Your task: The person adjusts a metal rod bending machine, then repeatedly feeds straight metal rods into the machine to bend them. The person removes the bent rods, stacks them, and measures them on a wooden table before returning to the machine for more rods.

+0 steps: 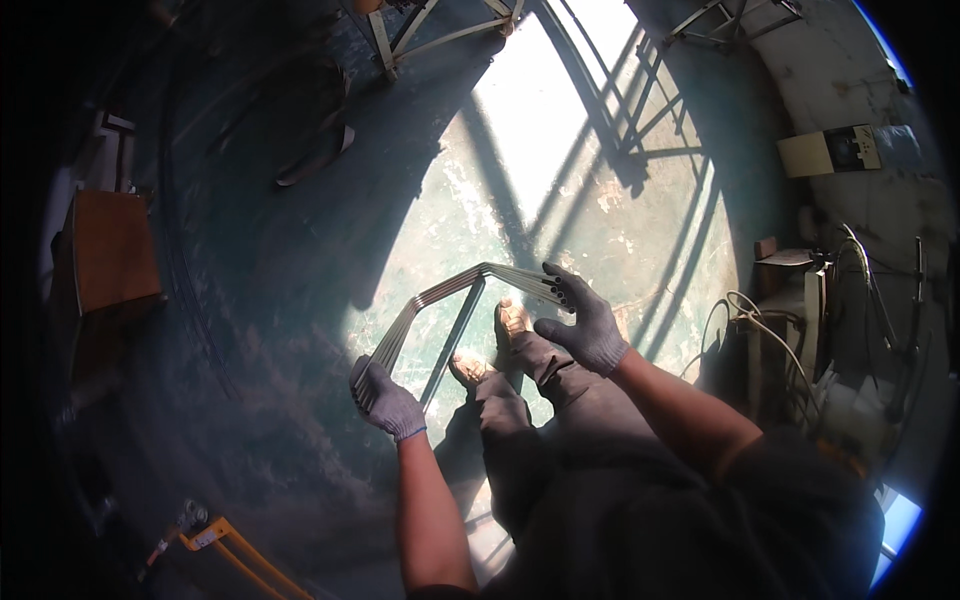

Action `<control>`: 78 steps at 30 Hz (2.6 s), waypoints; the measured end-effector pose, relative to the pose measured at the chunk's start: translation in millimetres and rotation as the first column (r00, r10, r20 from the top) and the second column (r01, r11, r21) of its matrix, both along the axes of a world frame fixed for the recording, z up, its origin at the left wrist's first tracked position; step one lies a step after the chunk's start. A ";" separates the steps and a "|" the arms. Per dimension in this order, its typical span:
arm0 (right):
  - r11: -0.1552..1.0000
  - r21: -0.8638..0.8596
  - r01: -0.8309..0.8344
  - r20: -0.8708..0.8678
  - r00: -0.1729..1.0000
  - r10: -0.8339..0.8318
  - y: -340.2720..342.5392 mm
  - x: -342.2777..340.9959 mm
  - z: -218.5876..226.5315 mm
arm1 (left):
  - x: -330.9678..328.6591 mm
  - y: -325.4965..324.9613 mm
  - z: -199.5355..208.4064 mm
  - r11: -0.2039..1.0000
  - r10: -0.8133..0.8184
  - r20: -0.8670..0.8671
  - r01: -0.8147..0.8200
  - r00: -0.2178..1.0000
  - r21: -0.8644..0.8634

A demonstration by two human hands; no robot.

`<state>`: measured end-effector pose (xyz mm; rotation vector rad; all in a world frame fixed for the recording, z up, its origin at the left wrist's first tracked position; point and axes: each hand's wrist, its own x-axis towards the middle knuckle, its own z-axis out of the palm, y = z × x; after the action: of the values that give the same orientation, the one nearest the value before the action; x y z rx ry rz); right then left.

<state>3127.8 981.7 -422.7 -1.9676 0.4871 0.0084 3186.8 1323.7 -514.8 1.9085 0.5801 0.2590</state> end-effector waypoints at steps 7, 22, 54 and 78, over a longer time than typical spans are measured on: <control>0.991 -0.126 0.046 0.059 0.998 -0.039 3.1 9.3 -21.6 | 2.2 -2.4 2.3 0.999 -0.025 -0.023 0.026 0.999 0.046; 0.915 -0.362 0.177 0.247 0.965 -0.089 13.5 39.3 -43.0 | 1.9 7.5 -6.2 0.997 0.044 -0.133 -0.035 0.990 0.063; 0.905 -0.398 0.149 0.242 0.969 -0.053 -105.5 169.6 84.8 | 164.5 -113.3 109.2 0.985 0.016 0.014 -0.014 1.000 -0.174; 0.905 -0.307 0.293 0.124 0.956 -0.267 -326.3 619.2 63.9 | 642.4 -351.5 95.9 0.976 -0.202 -0.082 0.194 0.976 -0.100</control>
<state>3747.0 655.4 -358.8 -2.1879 0.7545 -0.3515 3829.2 972.2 -418.9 1.8804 0.4500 0.0151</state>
